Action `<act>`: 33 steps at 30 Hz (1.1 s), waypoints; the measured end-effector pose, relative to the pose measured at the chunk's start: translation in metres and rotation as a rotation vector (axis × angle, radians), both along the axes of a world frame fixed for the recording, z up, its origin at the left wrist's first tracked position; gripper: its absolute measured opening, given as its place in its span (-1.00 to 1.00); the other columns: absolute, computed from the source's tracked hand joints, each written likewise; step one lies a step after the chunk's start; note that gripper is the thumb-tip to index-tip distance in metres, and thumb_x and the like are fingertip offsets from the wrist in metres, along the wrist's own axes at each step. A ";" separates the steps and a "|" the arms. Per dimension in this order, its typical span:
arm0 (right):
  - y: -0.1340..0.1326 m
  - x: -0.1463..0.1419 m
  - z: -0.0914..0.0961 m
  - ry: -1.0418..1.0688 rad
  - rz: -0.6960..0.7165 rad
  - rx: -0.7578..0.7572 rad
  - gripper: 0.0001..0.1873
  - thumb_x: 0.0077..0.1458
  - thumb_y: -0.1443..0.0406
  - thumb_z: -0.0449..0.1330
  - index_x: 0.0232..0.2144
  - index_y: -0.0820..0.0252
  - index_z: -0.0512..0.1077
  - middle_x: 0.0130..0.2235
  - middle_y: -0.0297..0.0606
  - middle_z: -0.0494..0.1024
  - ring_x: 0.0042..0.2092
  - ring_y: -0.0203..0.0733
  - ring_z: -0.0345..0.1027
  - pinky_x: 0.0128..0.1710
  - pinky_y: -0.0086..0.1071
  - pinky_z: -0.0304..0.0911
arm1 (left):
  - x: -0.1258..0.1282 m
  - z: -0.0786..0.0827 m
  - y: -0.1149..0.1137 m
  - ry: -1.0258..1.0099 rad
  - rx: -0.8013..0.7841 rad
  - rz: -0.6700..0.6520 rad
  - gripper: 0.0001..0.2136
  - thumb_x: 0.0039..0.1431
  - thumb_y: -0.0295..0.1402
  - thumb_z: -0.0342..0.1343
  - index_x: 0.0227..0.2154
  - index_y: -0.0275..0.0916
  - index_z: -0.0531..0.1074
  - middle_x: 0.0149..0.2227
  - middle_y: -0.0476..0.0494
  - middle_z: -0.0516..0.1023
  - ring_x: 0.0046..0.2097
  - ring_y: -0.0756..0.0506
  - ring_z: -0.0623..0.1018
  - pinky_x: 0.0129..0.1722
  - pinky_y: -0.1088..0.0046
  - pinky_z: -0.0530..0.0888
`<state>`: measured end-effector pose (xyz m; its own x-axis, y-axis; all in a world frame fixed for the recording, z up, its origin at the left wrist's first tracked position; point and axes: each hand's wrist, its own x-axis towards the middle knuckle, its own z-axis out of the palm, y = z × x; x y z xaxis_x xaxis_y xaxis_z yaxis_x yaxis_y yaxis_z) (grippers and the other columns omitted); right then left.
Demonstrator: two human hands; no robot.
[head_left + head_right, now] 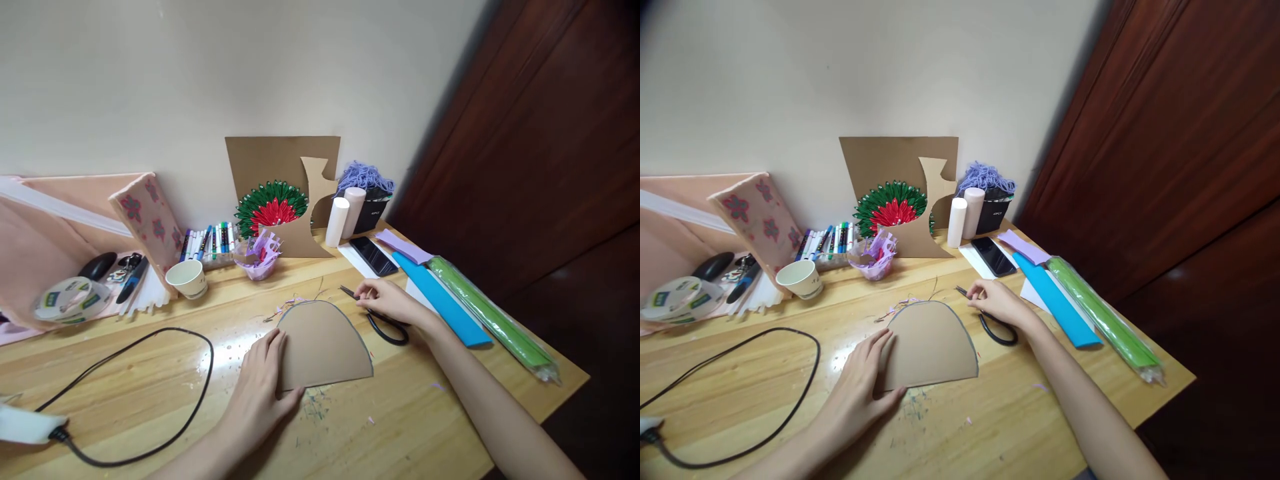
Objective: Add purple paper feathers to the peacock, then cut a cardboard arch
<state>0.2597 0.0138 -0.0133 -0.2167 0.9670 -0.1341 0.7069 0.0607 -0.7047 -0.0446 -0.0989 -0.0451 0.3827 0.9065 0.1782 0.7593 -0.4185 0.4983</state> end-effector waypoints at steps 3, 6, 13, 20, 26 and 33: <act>0.001 0.012 0.000 -0.078 0.026 0.025 -0.76 -0.14 0.19 0.26 -0.39 0.20 0.42 -0.39 -0.28 0.47 -0.35 -0.21 0.32 -0.36 -0.38 0.20 | 0.003 -0.001 -0.003 -0.028 -0.019 0.008 -0.38 0.01 -0.30 0.15 0.15 -0.16 0.06 0.17 -0.30 0.14 0.17 -0.30 0.19 0.11 0.01 0.23; -0.005 0.006 -0.002 -0.051 0.119 -0.035 -0.63 -0.13 0.09 0.27 -0.30 0.20 0.41 -0.32 -0.25 0.48 -0.31 -0.19 0.33 -0.31 -0.36 0.22 | 0.003 -0.001 -0.003 -0.078 -0.063 0.010 -0.35 -0.03 -0.27 0.20 0.13 -0.14 0.08 0.17 -0.29 0.14 0.17 -0.30 0.19 0.10 0.01 0.23; -0.028 -0.041 -0.027 -0.056 0.060 -0.108 -0.42 -0.33 0.21 0.39 -0.21 0.19 0.30 -0.36 -0.35 0.43 -0.32 -0.22 0.34 -0.34 -0.40 0.20 | -0.007 0.009 0.010 -0.233 -0.187 0.003 -0.28 -0.08 -0.25 0.27 0.13 -0.10 0.05 0.16 -0.25 0.11 0.10 -0.22 0.29 0.08 0.11 0.29; -0.029 -0.050 -0.021 -0.034 0.055 -0.165 -0.59 -0.32 0.30 0.37 -0.41 0.17 0.25 -0.37 -0.36 0.35 -0.29 -0.22 0.28 -0.30 -0.39 0.20 | -0.013 0.006 0.018 -0.363 -0.271 0.140 -0.37 -0.13 -0.28 0.28 0.05 -0.14 0.19 0.07 -0.23 0.27 0.05 -0.23 0.37 -0.01 0.10 0.36; -0.032 -0.042 0.011 0.221 0.075 -0.317 -0.58 -0.25 0.21 0.33 -0.41 0.12 0.17 -0.41 -0.40 0.42 -0.33 -0.23 0.36 -0.36 -0.40 0.27 | -0.008 0.007 0.021 -0.517 -0.363 0.097 -0.44 -0.06 -0.43 0.20 0.04 -0.10 0.20 0.06 -0.17 0.37 0.08 -0.19 0.37 0.06 0.17 0.33; -0.052 0.013 0.032 0.423 -0.483 0.089 -0.46 -0.19 -0.01 0.28 -0.21 0.12 0.25 -0.15 -0.09 0.52 -0.15 0.06 0.44 -0.30 -0.20 0.43 | -0.040 0.012 0.042 -0.308 -0.105 0.222 -0.66 0.16 -0.39 -0.02 0.02 -0.23 0.22 -0.12 -0.21 0.40 -0.17 -0.11 0.49 -0.12 0.21 0.43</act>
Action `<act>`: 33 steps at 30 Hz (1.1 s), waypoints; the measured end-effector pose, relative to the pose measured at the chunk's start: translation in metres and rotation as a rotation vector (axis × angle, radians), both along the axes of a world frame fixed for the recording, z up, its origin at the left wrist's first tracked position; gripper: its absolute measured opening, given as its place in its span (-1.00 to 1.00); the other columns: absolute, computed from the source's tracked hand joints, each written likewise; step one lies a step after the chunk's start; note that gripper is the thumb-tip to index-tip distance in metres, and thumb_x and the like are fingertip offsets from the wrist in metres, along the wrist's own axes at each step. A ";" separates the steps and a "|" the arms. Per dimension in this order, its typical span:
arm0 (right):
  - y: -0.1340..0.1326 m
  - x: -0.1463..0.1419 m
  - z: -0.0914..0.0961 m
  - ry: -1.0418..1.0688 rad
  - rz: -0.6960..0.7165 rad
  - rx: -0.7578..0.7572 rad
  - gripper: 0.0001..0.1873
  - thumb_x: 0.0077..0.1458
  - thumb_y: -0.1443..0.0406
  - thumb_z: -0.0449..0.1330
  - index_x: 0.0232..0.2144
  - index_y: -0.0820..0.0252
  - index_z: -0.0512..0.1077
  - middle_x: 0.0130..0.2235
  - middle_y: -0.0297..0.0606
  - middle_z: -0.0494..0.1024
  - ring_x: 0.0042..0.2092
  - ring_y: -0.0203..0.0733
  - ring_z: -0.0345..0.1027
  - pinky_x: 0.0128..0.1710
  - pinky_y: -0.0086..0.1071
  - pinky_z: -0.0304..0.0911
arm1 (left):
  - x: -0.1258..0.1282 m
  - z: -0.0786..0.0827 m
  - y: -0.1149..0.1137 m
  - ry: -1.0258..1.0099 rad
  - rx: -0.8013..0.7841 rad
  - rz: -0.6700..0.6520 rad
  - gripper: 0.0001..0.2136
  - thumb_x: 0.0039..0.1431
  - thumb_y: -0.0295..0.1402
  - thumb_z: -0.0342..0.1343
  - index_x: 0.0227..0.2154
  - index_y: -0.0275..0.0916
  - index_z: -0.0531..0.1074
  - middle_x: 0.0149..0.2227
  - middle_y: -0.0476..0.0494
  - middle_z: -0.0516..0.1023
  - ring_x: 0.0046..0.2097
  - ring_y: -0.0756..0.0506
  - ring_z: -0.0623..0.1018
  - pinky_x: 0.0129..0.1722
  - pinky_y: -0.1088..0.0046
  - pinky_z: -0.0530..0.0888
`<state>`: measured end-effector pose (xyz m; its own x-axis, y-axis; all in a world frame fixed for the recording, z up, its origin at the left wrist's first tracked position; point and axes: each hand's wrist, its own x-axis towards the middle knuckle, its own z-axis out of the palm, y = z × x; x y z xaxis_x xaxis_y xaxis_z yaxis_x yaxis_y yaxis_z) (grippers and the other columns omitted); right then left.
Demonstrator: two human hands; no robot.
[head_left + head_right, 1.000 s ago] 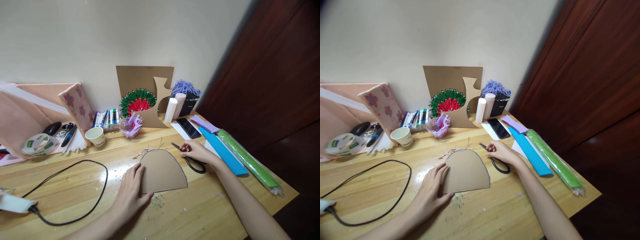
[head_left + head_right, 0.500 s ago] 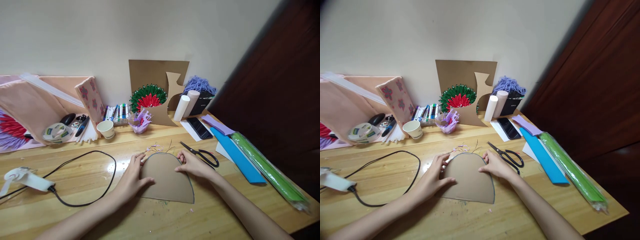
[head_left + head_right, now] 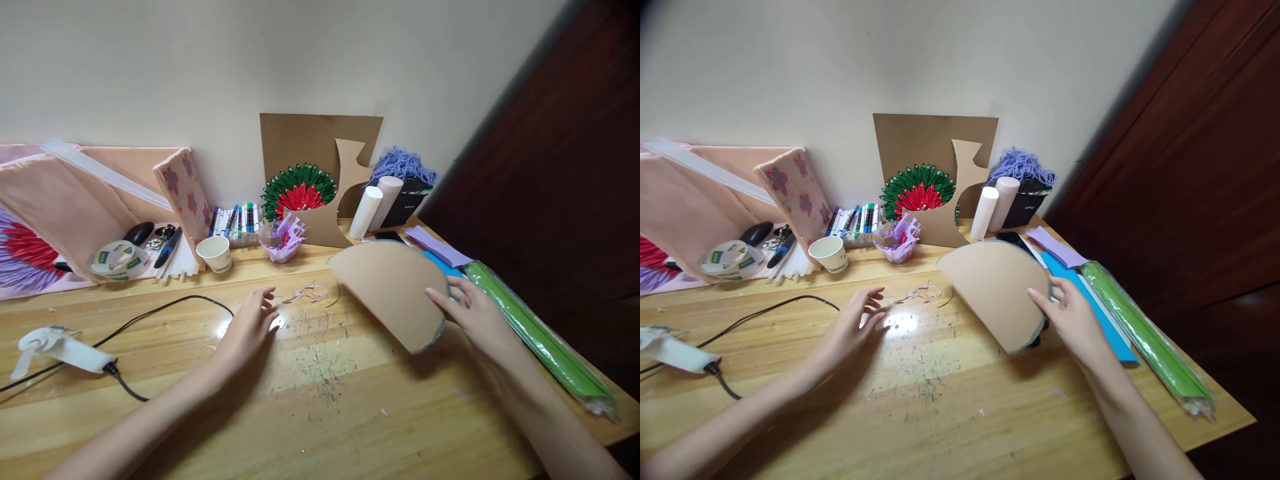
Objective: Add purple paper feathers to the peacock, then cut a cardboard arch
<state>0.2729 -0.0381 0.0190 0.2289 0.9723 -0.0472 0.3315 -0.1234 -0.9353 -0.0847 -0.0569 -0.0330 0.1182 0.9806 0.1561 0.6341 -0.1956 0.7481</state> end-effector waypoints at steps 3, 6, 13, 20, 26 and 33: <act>-0.015 0.003 -0.016 -0.016 -0.142 -0.023 -0.53 -0.15 -0.01 0.24 -0.27 0.10 0.23 -0.14 -0.06 0.51 -0.26 0.08 0.48 -0.47 -0.19 0.46 | -0.009 -0.008 0.015 0.081 -0.014 -0.037 -0.76 0.11 -0.41 0.02 -0.13 -0.24 0.34 -0.23 -0.17 0.44 -0.22 -0.11 0.49 -0.19 0.25 0.45; -0.028 -0.014 -0.033 0.023 -0.121 -0.101 -0.48 -0.13 0.00 0.23 -0.20 0.08 0.16 -0.15 -0.07 0.49 -0.47 -0.03 0.47 -0.63 -0.20 0.42 | -0.002 -0.014 0.029 0.085 -0.024 -0.064 -0.83 0.07 -0.43 0.07 -0.23 -0.26 0.40 -0.25 -0.16 0.46 -0.24 -0.11 0.50 -0.23 0.32 0.46; -0.028 -0.045 -0.048 0.085 0.013 -0.110 -0.41 -0.07 0.00 0.19 -0.09 0.11 0.07 -0.46 -0.31 0.49 -0.67 -0.16 0.37 -0.65 -0.25 0.39 | 0.023 -0.015 0.047 0.048 -0.059 -0.051 -0.88 0.02 -0.50 0.13 -0.33 -0.28 0.47 -0.33 -0.17 0.56 -0.30 -0.11 0.54 -0.28 0.36 0.45; -0.020 -0.060 -0.050 0.165 0.050 -0.139 -0.42 -0.09 0.01 0.20 -0.11 0.10 0.08 -0.42 -0.28 0.52 -0.65 -0.13 0.39 -0.71 -0.28 0.34 | 0.038 -0.011 0.061 0.001 -0.084 -0.075 -0.86 -0.01 -0.55 0.17 -0.33 -0.32 0.48 -0.35 -0.19 0.60 -0.29 -0.11 0.57 -0.25 0.36 0.46; -0.019 -0.068 -0.052 0.256 0.094 -0.180 -0.42 -0.11 0.06 0.22 -0.11 0.12 0.09 -0.35 -0.20 0.55 -0.64 -0.17 0.40 -0.68 -0.32 0.39 | 0.048 -0.007 0.070 -0.022 -0.116 -0.165 -0.87 0.00 -0.55 0.17 -0.33 -0.33 0.49 -0.36 -0.19 0.61 -0.31 -0.09 0.58 -0.26 0.39 0.47; -0.023 -0.086 -0.066 0.301 0.106 -0.186 -0.21 -0.14 -0.01 0.24 0.03 0.20 0.02 -0.15 -0.02 0.49 -0.64 -0.21 0.43 -0.68 -0.37 0.41 | 0.054 -0.006 0.075 0.044 -0.087 -0.192 -0.90 -0.03 -0.56 0.16 -0.40 -0.31 0.47 -0.41 -0.16 0.59 -0.34 -0.10 0.56 -0.30 0.38 0.45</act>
